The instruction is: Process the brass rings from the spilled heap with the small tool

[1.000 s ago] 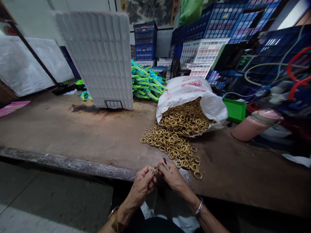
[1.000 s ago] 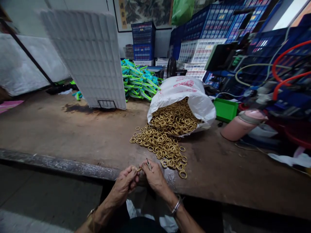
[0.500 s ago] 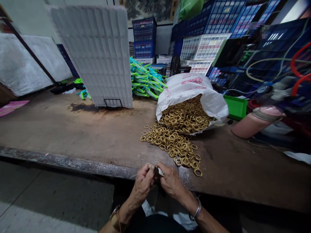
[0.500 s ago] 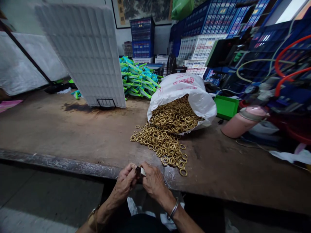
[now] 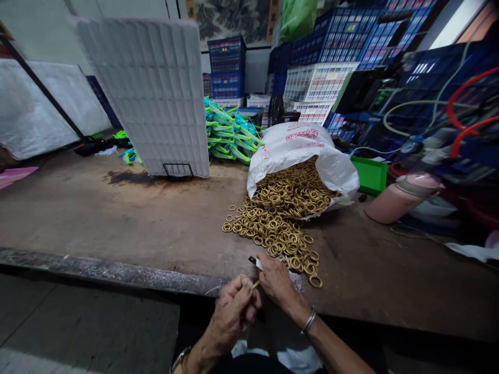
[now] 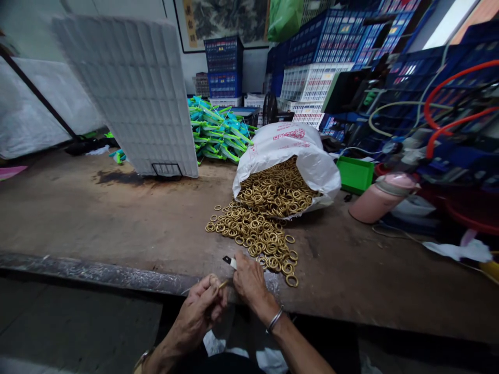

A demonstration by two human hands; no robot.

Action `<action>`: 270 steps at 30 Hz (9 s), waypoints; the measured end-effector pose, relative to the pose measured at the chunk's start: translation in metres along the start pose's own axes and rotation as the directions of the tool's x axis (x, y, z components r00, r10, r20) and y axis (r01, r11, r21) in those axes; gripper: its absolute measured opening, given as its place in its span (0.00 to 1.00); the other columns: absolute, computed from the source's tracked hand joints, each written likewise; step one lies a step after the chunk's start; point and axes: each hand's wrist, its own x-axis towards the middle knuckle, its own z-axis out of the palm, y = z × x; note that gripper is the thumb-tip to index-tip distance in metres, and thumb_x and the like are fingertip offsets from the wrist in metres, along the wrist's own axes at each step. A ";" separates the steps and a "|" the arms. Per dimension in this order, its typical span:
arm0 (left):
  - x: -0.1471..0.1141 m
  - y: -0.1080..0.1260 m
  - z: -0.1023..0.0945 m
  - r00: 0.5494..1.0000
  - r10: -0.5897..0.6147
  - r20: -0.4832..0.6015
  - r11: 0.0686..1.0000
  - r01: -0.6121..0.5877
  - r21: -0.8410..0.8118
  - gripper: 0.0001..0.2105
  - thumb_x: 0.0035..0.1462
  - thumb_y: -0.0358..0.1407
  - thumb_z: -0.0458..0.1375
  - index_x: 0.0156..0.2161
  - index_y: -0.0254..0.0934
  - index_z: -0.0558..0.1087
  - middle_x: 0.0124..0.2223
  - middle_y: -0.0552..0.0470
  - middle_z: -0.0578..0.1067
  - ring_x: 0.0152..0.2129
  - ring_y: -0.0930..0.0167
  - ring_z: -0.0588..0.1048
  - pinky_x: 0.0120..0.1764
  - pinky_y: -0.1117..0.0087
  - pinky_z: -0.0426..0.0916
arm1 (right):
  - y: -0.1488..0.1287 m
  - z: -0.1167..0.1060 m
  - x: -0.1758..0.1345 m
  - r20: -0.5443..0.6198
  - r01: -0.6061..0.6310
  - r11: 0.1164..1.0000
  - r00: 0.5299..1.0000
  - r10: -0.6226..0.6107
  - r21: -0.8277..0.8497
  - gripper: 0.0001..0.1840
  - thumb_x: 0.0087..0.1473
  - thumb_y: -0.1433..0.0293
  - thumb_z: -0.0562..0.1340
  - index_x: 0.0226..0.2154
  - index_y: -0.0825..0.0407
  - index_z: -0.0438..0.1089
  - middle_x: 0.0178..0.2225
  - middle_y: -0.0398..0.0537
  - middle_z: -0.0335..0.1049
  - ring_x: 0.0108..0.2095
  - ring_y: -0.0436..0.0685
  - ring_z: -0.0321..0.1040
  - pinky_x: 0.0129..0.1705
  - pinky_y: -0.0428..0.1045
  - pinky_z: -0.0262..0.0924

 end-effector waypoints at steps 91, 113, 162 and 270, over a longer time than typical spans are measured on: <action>0.024 0.003 -0.013 0.977 0.164 -0.134 0.976 -0.141 0.169 0.17 0.46 0.49 0.56 0.26 0.36 0.59 0.20 0.60 0.63 0.11 0.84 0.52 0.15 0.79 0.45 | -0.004 0.011 -0.009 -0.012 0.198 0.929 0.979 -0.205 0.312 0.11 0.38 0.80 0.48 0.26 0.52 0.59 0.20 0.40 0.59 0.22 0.48 0.53 0.25 0.42 0.43; 0.001 0.003 -0.017 0.997 0.045 -0.057 0.998 -0.047 -0.035 0.18 0.49 0.50 0.53 0.26 0.35 0.63 0.14 0.61 0.58 0.10 0.82 0.51 0.13 0.79 0.43 | -0.029 0.006 0.044 0.042 0.131 0.987 0.991 -0.128 -0.092 0.13 0.46 0.79 0.50 0.35 0.54 0.62 0.29 0.49 0.69 0.28 0.52 0.64 0.27 0.45 0.46; 0.031 -0.005 -0.012 0.972 0.160 -0.172 0.942 -0.098 0.322 0.12 0.47 0.43 0.57 0.26 0.34 0.67 0.17 0.60 0.62 0.13 0.80 0.56 0.18 0.78 0.51 | 0.003 0.019 -0.004 0.042 -0.088 0.581 0.995 0.093 0.809 0.14 0.46 0.60 0.54 0.20 0.53 0.60 0.16 0.37 0.56 0.18 0.46 0.52 0.22 0.43 0.49; 0.030 -0.016 -0.001 0.998 0.015 -0.058 0.962 0.002 0.273 0.16 0.48 0.46 0.55 0.25 0.33 0.64 0.18 0.59 0.62 0.11 0.83 0.54 0.14 0.79 0.45 | 0.013 0.015 -0.022 0.076 -0.136 0.523 0.988 0.136 0.841 0.13 0.47 0.62 0.53 0.18 0.53 0.59 0.14 0.38 0.57 0.16 0.45 0.52 0.19 0.42 0.48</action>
